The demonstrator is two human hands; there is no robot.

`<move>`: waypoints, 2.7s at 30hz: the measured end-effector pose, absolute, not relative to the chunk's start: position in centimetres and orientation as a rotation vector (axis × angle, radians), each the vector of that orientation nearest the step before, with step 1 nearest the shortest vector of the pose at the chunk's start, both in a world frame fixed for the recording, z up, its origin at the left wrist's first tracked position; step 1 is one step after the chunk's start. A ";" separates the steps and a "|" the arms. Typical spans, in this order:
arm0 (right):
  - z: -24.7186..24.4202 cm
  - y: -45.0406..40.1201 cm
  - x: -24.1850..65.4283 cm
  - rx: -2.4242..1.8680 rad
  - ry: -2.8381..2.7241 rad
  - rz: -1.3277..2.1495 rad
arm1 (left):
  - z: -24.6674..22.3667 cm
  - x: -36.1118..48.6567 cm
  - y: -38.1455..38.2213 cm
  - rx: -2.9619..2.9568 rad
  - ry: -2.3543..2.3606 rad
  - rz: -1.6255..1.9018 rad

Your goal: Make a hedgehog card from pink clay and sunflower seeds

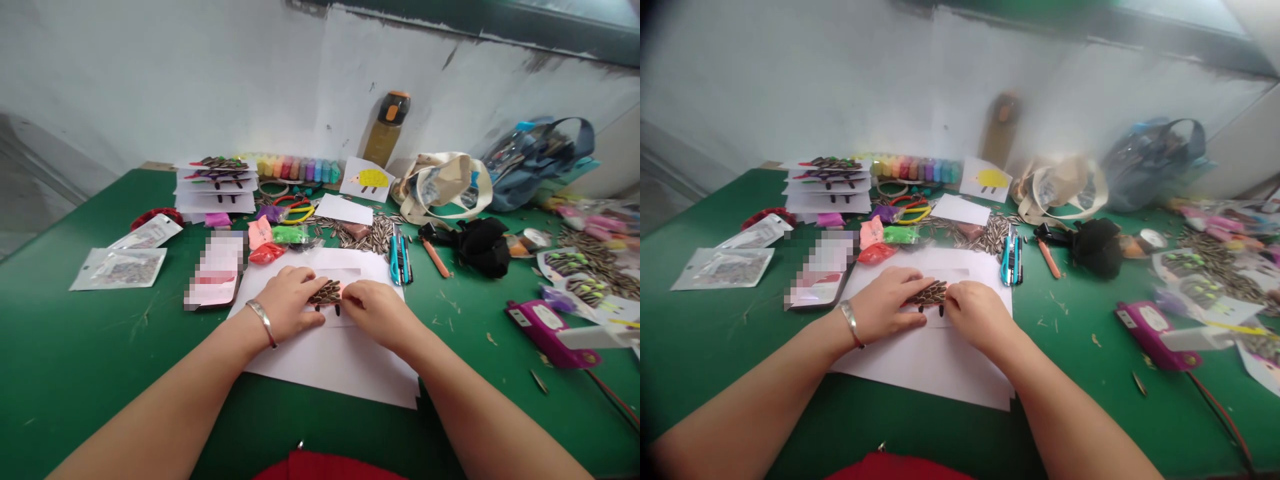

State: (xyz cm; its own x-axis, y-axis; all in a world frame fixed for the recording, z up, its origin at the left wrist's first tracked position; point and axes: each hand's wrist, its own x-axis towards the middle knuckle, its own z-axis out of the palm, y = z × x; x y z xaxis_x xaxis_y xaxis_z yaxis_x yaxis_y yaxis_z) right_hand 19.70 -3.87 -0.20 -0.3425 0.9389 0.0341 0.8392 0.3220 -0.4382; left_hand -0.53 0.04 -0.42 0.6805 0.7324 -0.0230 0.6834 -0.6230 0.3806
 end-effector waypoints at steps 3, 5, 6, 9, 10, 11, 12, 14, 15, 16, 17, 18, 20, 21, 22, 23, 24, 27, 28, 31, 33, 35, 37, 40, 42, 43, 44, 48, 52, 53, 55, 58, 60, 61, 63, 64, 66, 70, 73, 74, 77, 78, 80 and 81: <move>-0.2 -3.9 19.7 -1.604 -2.267 0.583 | -0.3 -0.6 0.1 2.522 1.106 0.177; -0.2 -3.9 19.7 -1.609 -2.248 0.617 | -0.2 -0.5 0.1 2.513 1.112 0.163; -0.2 -3.8 19.7 -1.612 -2.239 0.626 | -0.1 -0.5 0.1 2.513 1.117 0.158; -0.3 -3.7 19.8 -1.626 -2.225 0.643 | -0.1 -0.4 0.1 2.518 1.139 0.152; -0.4 -3.7 19.8 -1.631 -2.225 0.649 | -0.1 -0.3 0.1 2.520 1.145 0.150; -0.4 -3.6 19.9 -1.635 -2.226 0.654 | -0.1 -0.3 0.0 2.523 1.149 0.149; -0.5 -3.6 19.9 -1.636 -2.227 0.656 | -0.1 -0.2 0.0 2.525 1.151 0.149; -0.5 -3.5 19.8 -1.633 -2.230 0.653 | -0.1 -0.2 -0.1 2.527 1.155 0.149; -0.6 -3.5 19.8 -1.627 -2.233 0.649 | -0.1 -0.2 -0.1 2.528 1.159 0.150; -0.6 -3.5 19.8 -1.620 -2.238 0.645 | -0.1 -0.2 -0.1 2.528 1.163 0.150; -0.6 -3.5 19.8 -1.615 -2.246 0.640 | -0.1 -0.2 -0.1 2.528 1.168 0.151; -0.6 -3.5 19.7 -1.612 -2.253 0.635 | -0.1 -0.2 -0.1 2.529 1.172 0.154; -0.8 -3.5 19.7 -1.612 -2.265 0.623 | -0.1 -0.1 -0.1 2.533 1.177 0.157; -0.8 -3.5 19.6 -1.614 -2.269 0.618 | -0.1 -0.1 -0.1 2.535 1.177 0.156; -0.9 -3.5 19.6 -1.616 -2.270 0.613 | 0.0 -0.1 -0.2 2.537 1.176 0.157; -0.9 -3.5 19.5 -1.614 -2.271 0.611 | 0.0 -0.1 -0.2 2.540 1.175 0.160; -0.9 -3.5 19.5 -1.610 -2.271 0.610 | 0.0 -0.1 -0.2 2.542 1.175 0.163; -0.9 -3.4 19.6 -1.595 -2.257 0.629 | -0.1 -0.1 -0.2 2.541 1.177 0.173; -0.8 -3.4 19.7 -1.592 -2.246 0.644 | -0.1 -0.1 -0.1 2.540 1.176 0.172; -0.5 -3.3 20.3 -1.620 -2.188 0.712 | -0.1 -0.3 0.0 2.534 1.160 0.167; -0.3 -3.2 20.7 -1.640 -2.146 0.765 | -0.1 -0.3 0.1 2.528 1.147 0.174; -0.3 -3.1 20.7 -1.632 -2.142 0.797 | 0.0 -0.4 0.1 2.522 1.139 0.188; -0.4 -3.1 20.6 -1.596 -2.175 0.786 | 0.0 -0.4 0.2 2.516 1.137 0.199; -0.6 -3.1 20.2 -1.553 -2.217 0.753 | 0.1 -0.4 0.1 2.510 1.141 0.203; -0.7 -3.0 20.2 -1.555 -2.201 0.770 | 0.1 -0.5 0.1 2.509 1.142 0.200; -0.6 -3.0 20.2 -1.563 -2.181 0.794 | 0.1 -0.5 0.2 2.510 1.139 0.199; -0.6 -2.9 20.4 -1.573 -2.152 0.821 | 0.1 -0.5 0.2 2.512 1.134 0.196; -0.2 -2.6 21.6 -1.644 -2.000 0.859 | 0.0 -0.7 0.3 2.507 1.114 0.197; 0.1 -2.1 23.4 -1.731 -1.888 0.667 | -0.1 -0.7 0.3 2.493 1.115 0.215; 0.1 -2.0 23.8 -1.753 -1.878 0.577 | 0.0 -0.7 0.3 2.495 1.112 0.217; -0.1 -1.6 24.6 -1.808 -1.873 0.388 | 0.0 -0.7 0.3 2.500 1.104 0.222; -0.8 -1.0 25.8 -1.919 -1.892 0.210 | 0.0 -0.6 0.4 2.498 1.101 0.216; -1.2 -0.6 26.7 -1.997 -1.914 0.146 | 0.0 -0.6 0.4 2.496 1.106 0.208; -1.4 -0.5 27.1 -2.032 -1.923 0.117 | 0.0 -0.6 0.4 2.496 1.108 0.208; -1.6 -0.4 28.0 -2.094 -1.930 0.051 | 0.0 -0.7 0.3 2.495 1.110 0.210; -1.6 -0.4 28.4 -2.118 -1.933 0.015 | -0.1 -0.7 0.3 2.495 1.111 0.212; -1.5 -0.3 28.9 -2.139 -1.926 -0.072 | -0.1 -0.8 0.3 2.496 1.107 0.216; -1.6 0.2 28.1 -2.076 -1.940 -0.160 | 0.0 -0.8 0.3 2.494 1.104 0.222; -2.1 0.7 26.9 -2.086 -2.060 -0.159 | 0.0 -0.8 0.1 2.489 1.107 0.209; -2.3 0.8 26.6 -2.102 -2.095 -0.175 | 0.1 -0.8 0.1 2.493 1.111 0.215; -2.8 0.8 26.2 -2.098 -2.181 -0.230 | 0.1 -0.8 -0.2 2.504 1.111 0.216; -2.9 0.7 26.2 -2.093 -2.200 -0.243 | 0.0 -0.8 -0.2 2.502 1.119 0.212; -3.0 0.5 26.1 -2.095 -2.205 -0.263 | 0.0 -0.8 -0.2 2.495 1.132 0.214; -3.0 0.4 26.1 -2.096 -2.192 -0.266 | 0.0 -0.8 -0.3 2.491 1.138 0.215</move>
State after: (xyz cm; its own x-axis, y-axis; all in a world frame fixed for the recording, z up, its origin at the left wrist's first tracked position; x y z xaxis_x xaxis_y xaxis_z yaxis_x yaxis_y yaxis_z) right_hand 26.09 0.42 -2.97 -0.0497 0.9806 0.1896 0.9975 0.0392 0.0586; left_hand -0.79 -0.26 0.01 0.6582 0.7525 -0.0226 0.6922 -0.5931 0.4113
